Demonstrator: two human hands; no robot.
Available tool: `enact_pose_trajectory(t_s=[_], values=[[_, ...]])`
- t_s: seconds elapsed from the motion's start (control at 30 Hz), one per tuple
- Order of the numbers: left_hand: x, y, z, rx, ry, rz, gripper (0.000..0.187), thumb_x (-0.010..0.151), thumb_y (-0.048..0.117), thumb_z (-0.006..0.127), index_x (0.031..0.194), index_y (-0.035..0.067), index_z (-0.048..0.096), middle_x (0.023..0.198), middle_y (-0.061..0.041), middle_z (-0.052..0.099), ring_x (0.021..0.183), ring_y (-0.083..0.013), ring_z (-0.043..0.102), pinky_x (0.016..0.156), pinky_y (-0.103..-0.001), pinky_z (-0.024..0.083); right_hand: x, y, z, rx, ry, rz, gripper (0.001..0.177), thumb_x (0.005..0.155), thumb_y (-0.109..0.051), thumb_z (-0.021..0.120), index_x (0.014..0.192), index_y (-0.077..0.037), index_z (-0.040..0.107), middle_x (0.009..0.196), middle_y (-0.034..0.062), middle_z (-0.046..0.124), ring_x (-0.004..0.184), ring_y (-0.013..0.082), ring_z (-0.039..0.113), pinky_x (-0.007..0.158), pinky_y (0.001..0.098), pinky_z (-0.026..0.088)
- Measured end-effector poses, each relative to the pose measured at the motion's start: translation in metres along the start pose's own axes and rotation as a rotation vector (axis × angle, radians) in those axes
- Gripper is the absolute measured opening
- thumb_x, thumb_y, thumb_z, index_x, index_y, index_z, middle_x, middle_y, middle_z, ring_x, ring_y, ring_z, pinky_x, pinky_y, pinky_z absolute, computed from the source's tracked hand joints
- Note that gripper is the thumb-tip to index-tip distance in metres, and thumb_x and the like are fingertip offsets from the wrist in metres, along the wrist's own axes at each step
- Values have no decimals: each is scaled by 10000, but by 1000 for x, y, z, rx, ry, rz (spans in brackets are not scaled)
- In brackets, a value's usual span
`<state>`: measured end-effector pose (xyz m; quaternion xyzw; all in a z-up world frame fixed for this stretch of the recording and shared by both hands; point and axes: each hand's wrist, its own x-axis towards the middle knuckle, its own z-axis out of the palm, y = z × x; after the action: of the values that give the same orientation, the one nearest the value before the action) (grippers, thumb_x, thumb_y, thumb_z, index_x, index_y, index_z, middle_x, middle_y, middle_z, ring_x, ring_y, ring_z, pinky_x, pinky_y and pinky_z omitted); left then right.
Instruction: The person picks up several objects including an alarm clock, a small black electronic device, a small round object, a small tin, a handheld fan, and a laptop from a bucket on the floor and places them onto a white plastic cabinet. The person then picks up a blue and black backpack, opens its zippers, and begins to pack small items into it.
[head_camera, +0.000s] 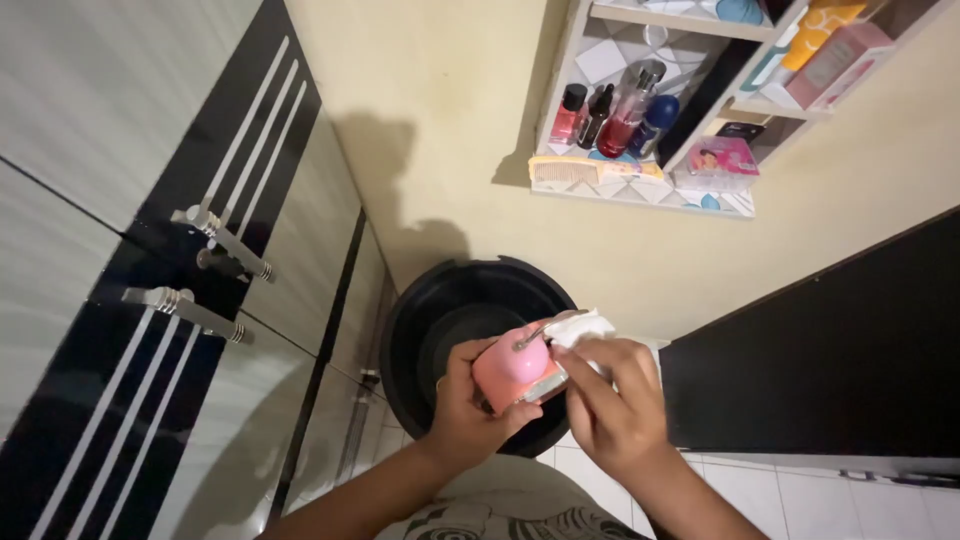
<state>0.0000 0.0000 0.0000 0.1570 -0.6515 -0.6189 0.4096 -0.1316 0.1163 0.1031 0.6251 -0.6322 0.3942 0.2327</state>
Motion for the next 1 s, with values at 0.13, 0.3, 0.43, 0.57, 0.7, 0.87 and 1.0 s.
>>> enact_pose_trajectory(t_s=[0.13,0.3,0.43,0.57,0.7,0.87,1.0], values=[[5,-4,-1,21,19,-40,786,669,243,925,1301,59,495,1223,-140,681,1084,-198,694,871,-309,594,1,0,5,35,-25,42,230,984,45,548,1154,-4,694,1103,172,625,924,308,582,818,391,539],[14,-7,-4,-5,-33,103,763,812,377,858,1351,28,446,1366,-191,625,1248,-276,655,1046,-386,547,8,0,9,237,-64,202,239,961,74,520,1062,-29,710,1075,112,667,900,255,632,807,329,526],[13,-29,-12,49,-30,3,780,782,360,877,1341,14,458,1320,-164,621,1186,-245,658,974,-355,554,-6,9,22,432,-136,295,197,947,-8,587,1017,-63,763,1087,94,705,922,225,689,803,311,557],[13,-66,-21,28,71,-206,808,700,242,938,1334,16,490,1254,-157,625,1158,-251,636,983,-406,520,-35,28,52,637,-202,479,198,855,50,634,963,-55,763,940,128,736,842,285,702,749,388,556],[8,-97,-33,-177,156,-281,780,739,114,916,1363,3,460,1252,-139,576,1191,-250,558,1024,-457,485,-81,52,83,676,-204,732,164,795,82,677,901,-14,759,856,166,731,807,316,685,771,454,540],[-7,-113,-47,-177,146,-375,733,786,123,891,1363,-1,457,1239,-173,582,1182,-269,570,1030,-450,483,-185,81,131,568,-306,966,185,809,-6,744,990,-32,770,942,167,760,931,344,717,864,474,544],[-19,-142,-55,-216,99,-442,704,818,152,881,1360,7,456,1242,-167,588,1196,-262,565,1048,-457,480,-230,85,151,385,-313,935,158,892,-105,738,1041,-68,778,987,148,770,1008,359,724,916,445,560]])
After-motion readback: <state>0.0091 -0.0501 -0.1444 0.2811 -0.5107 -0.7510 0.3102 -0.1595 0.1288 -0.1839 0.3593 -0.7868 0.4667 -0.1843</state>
